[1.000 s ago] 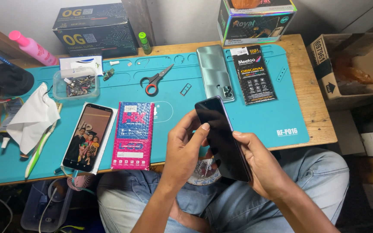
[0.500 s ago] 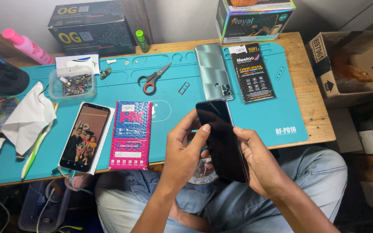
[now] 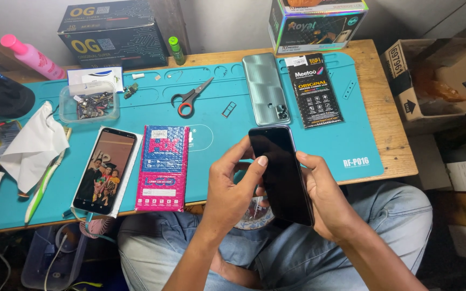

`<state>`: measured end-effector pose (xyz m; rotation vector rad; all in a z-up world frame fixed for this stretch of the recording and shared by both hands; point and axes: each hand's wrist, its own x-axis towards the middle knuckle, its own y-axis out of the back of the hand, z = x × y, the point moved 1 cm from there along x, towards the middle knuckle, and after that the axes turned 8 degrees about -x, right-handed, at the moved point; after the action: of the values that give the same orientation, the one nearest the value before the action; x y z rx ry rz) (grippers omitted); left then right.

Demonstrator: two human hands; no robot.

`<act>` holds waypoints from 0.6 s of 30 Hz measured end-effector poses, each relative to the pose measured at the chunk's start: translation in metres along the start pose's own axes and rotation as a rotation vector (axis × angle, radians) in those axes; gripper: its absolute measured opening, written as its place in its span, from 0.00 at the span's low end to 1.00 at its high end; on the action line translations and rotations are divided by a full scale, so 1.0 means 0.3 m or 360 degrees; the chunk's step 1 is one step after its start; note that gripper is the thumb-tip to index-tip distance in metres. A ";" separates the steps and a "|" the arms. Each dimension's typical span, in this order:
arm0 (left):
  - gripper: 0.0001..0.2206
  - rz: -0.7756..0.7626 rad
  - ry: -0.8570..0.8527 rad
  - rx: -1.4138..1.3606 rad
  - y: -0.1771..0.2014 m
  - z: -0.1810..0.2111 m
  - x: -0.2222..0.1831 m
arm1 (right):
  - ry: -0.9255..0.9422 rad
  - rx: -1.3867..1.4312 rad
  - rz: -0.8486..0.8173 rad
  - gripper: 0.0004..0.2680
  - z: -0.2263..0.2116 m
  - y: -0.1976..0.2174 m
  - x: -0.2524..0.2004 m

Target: Installing the back cover on a mobile phone and handling internal components on a repair bench.

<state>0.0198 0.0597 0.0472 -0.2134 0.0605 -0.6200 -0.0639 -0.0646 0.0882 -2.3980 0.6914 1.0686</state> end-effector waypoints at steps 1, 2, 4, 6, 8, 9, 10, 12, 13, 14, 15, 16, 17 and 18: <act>0.08 0.0002 -0.0073 0.0069 0.003 -0.009 0.000 | 0.0070 0.0023 0.0027 0.29 -0.001 -0.007 0.000; 0.08 0.0004 -0.0072 0.0068 0.005 -0.011 0.000 | 0.0068 0.0021 0.0026 0.29 0.002 -0.001 0.002; 0.11 -0.0009 -0.0083 0.0087 0.006 -0.016 -0.001 | 0.0051 0.0029 0.0036 0.26 0.007 0.012 0.005; 0.10 -0.0003 -0.0058 0.0088 0.008 -0.012 0.007 | -0.0004 0.0041 -0.0018 0.27 0.007 0.022 0.025; 0.10 0.0006 -0.0034 0.0091 0.011 -0.014 0.019 | -0.0059 0.0052 -0.0076 0.28 -0.007 0.010 0.026; 0.10 0.0004 0.0003 -0.0027 0.013 -0.019 0.029 | -0.0091 0.0057 -0.0049 0.29 -0.023 -0.006 0.019; 0.10 0.0001 0.0040 -0.0145 0.015 -0.023 0.038 | -0.0124 0.0061 -0.0023 0.29 -0.039 -0.023 0.011; 0.11 -0.0002 0.0006 -0.0170 0.023 -0.027 0.063 | -0.0006 0.0006 -0.0165 0.30 -0.023 0.007 0.062; 0.13 -0.0004 -0.0026 -0.0197 0.028 -0.029 0.074 | 0.0108 -0.0053 -0.0307 0.31 -0.015 0.020 0.086; 0.13 -0.0004 -0.0027 -0.0196 0.030 -0.046 0.085 | 0.0108 -0.0053 -0.0309 0.31 -0.001 0.025 0.113; 0.14 0.0048 -0.0150 -0.0187 0.032 -0.061 0.096 | 0.0123 0.0107 -0.0328 0.27 0.013 0.031 0.139; 0.14 0.0099 -0.0274 -0.0179 0.033 -0.075 0.108 | 0.0138 0.0266 -0.0347 0.24 0.026 0.037 0.165; 0.14 0.0098 -0.0278 -0.0177 0.037 -0.103 0.120 | 0.0142 0.0266 -0.0349 0.24 0.023 0.041 0.185; 0.14 0.0124 -0.0280 -0.0185 0.041 -0.130 0.132 | 0.0125 0.0308 -0.0388 0.24 0.020 0.044 0.206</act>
<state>0.0544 0.0393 0.0068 -0.3754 -0.0646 -0.5183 -0.0392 -0.0882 0.0347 -2.2947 0.4873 0.7754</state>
